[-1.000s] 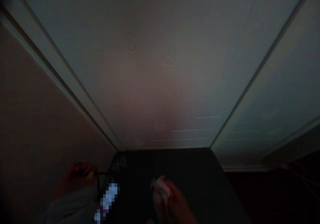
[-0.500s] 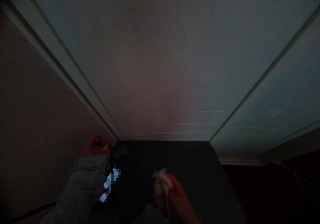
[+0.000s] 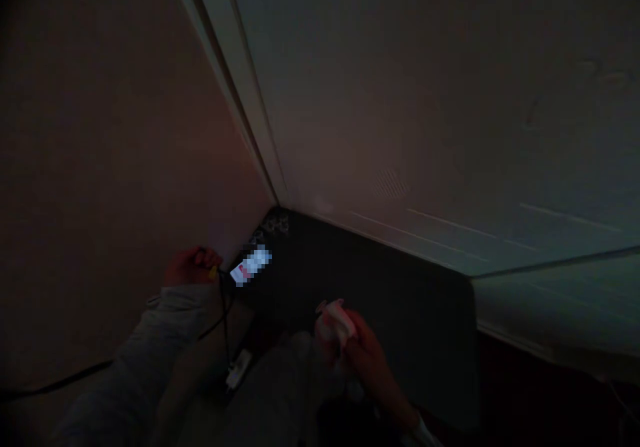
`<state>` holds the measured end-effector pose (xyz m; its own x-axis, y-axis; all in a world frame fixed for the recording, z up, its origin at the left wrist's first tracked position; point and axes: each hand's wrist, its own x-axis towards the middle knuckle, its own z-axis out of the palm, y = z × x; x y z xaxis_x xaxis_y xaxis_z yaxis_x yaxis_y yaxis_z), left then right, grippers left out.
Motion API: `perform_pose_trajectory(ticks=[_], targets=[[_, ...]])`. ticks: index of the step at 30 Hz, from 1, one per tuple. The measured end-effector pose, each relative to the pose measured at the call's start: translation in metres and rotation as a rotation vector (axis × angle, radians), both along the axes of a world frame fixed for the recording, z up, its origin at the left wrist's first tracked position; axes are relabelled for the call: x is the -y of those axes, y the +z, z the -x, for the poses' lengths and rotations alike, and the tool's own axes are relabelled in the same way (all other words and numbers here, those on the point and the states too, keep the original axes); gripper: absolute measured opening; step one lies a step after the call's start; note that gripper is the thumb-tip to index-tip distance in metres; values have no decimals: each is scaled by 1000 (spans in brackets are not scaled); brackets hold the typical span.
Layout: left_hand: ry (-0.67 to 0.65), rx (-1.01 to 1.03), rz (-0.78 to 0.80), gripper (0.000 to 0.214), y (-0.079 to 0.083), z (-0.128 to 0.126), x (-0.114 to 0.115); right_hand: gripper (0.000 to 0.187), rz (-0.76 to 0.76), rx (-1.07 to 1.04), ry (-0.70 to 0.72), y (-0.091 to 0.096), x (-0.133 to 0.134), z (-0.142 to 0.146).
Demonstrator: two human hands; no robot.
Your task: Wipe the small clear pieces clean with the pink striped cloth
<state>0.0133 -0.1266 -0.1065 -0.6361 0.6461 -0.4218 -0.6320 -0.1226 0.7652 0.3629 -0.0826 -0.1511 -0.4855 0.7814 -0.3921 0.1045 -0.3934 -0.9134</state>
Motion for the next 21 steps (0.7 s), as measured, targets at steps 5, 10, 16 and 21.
perform_pose_trajectory(ticks=[5,10,16,21], targets=[[124,-25,13,53,-18,1,30,31,102,49,61,-14,3,-8],[195,-44,40,55,-31,5,36,30,108,145,112,-27,4,-19],[169,6,122,53,-55,-11,43,30,83,139,122,-29,2,-29],[140,103,120,56,-69,-38,37,31,98,166,112,-21,-4,-25]])
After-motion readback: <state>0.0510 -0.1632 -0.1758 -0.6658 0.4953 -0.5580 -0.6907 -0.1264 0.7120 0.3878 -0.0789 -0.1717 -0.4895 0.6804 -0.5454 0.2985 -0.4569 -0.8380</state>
